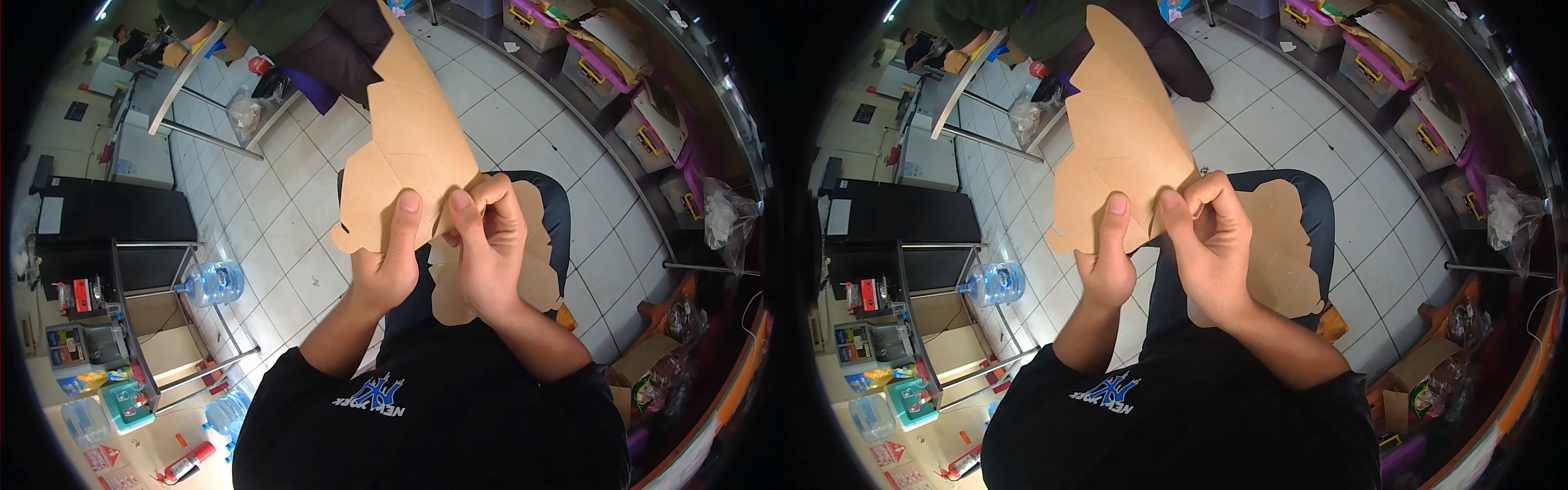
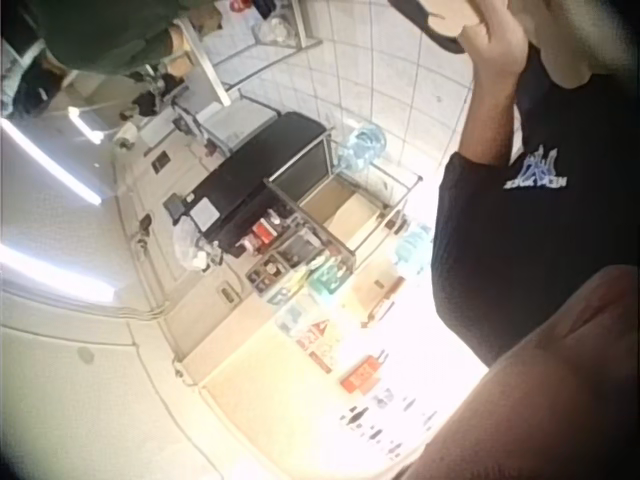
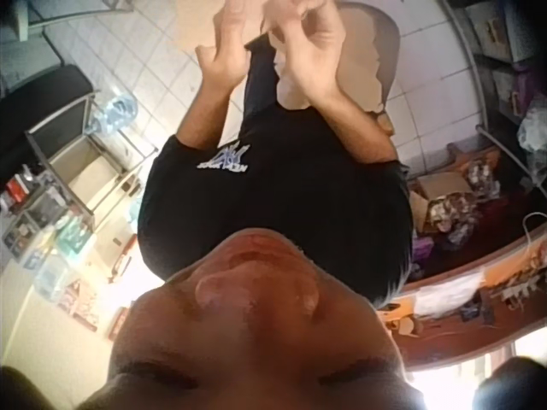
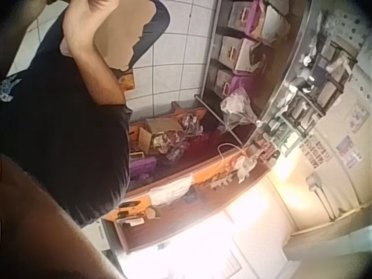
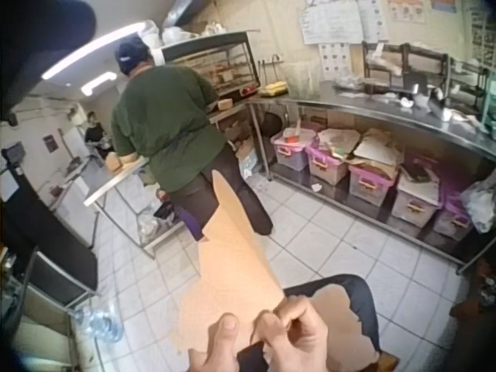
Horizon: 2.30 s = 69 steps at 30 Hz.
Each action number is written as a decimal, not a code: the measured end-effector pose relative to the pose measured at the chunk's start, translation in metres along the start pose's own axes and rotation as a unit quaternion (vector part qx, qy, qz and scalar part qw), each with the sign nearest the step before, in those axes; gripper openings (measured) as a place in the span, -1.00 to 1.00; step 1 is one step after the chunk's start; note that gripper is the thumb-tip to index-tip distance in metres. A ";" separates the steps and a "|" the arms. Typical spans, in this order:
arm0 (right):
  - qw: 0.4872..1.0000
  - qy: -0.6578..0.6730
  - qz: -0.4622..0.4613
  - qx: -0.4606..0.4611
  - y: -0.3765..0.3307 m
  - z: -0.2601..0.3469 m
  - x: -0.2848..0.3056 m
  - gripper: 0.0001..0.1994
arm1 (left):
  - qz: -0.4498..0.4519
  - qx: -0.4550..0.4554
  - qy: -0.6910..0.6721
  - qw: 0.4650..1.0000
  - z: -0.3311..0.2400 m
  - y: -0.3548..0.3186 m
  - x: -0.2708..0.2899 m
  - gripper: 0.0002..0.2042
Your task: Assembling and stacking cardboard food boxes while sitting in a commercial kitchen prep area.
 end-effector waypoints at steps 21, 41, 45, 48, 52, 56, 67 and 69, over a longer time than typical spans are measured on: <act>0.832 -0.520 0.153 0.120 0.011 -0.005 0.007 -0.21 | 0.239 0.246 0.009 0.939 0.064 -0.029 0.009 -0.67; 0.917 -0.383 0.087 -0.072 0.022 -0.012 0.039 -0.72 | 0.229 0.403 -0.138 0.875 0.095 -0.041 0.006 -0.49; 0.904 -0.408 0.113 0.059 0.023 0.006 0.035 -0.76 | 0.278 0.380 -0.177 0.864 0.119 -0.044 -0.010 -0.50; 0.880 -0.451 0.128 0.075 0.021 0.011 0.033 -0.79 | 0.287 0.390 -0.142 0.863 0.116 -0.049 -0.012 -0.43; 0.835 -0.472 0.209 0.193 0.015 0.020 0.016 -0.72 | 0.274 0.380 -0.131 0.874 0.110 -0.046 -0.013 -0.43; 0.788 -0.496 0.238 0.278 0.013 0.024 0.015 -0.78 | 0.289 0.359 -0.126 0.878 0.097 -0.039 -0.016 -0.44; 0.716 -0.563 0.287 0.296 -0.005 0.031 -0.009 -0.76 | 0.285 0.258 -0.135 0.913 0.086 -0.031 -0.008 -0.47; 0.686 -0.590 0.314 0.287 -0.010 0.024 -0.012 -0.58 | 0.206 0.248 -0.156 0.934 0.089 -0.025 -0.003 -0.46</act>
Point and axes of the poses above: each hand's wrist, its own y-axis towards the middle knuckle, its own x-axis out of the back of the hand, z = x × y, the point moved 9 cm from there along y, towards the middle knuckle, and after that the axes turned 7 degrees about y, right-handed, at the moved point
